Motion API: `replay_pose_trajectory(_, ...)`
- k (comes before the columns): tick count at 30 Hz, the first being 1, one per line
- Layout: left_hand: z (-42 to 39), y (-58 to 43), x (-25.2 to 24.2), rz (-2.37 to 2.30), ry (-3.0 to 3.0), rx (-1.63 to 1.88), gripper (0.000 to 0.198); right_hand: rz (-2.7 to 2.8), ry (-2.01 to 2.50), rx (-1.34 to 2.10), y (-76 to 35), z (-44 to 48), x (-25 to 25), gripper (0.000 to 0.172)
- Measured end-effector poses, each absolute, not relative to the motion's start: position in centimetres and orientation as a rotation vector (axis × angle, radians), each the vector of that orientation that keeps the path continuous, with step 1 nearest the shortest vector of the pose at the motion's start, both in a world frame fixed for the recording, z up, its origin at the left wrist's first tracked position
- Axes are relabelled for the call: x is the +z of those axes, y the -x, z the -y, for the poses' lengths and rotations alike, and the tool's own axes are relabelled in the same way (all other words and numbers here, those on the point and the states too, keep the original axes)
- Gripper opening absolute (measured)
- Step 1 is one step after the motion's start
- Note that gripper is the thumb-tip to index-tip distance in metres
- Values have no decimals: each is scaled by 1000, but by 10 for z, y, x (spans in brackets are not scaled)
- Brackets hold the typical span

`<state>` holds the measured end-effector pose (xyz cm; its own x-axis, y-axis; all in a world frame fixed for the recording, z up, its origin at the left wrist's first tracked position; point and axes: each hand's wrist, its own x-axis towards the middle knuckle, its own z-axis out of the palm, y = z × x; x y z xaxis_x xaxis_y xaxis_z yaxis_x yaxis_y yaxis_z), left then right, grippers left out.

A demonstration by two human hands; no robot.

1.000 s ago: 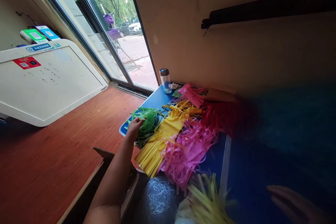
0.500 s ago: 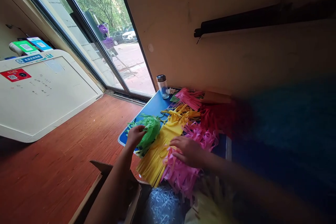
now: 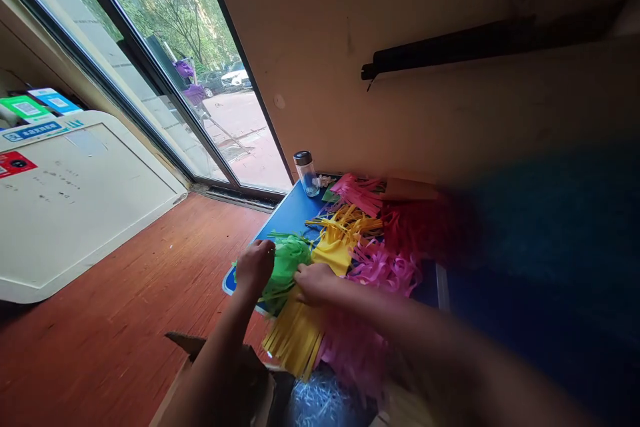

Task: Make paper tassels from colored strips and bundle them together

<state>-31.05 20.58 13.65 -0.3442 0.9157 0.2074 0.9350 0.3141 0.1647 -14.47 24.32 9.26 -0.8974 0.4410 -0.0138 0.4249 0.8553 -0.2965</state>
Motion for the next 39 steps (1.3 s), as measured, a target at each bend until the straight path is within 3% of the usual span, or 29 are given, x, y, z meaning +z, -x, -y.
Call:
replay_pose_trajectory(5,-209,311,147,2475,1715,-366,19,2994,693,491,153,-247,92,59)
replay_pose_trajectory(13,-213,346,218,2508,1256,-556,23,2994,810,604,154,-243,83,42)
replay_pose_trajectory(19,-221,332,295,2266,1033,-658,28,2973,812,633,154,-244,83,36)
replay_pose_trajectory(26,-250,240,363,1757,1375,-523,29,2843,726,620,129,-244,115,34)
replay_pose_trajectory(30,-262,181,339,1541,1729,-77,25,2524,745,717,78,-225,152,31)
replay_pose_trajectory(34,-252,123,288,1452,2011,7,19,1959,853,1258,11,-207,169,29)
replay_pose_trajectory(39,-216,58,217,1359,2237,-292,21,1420,641,1743,-64,-201,137,62)
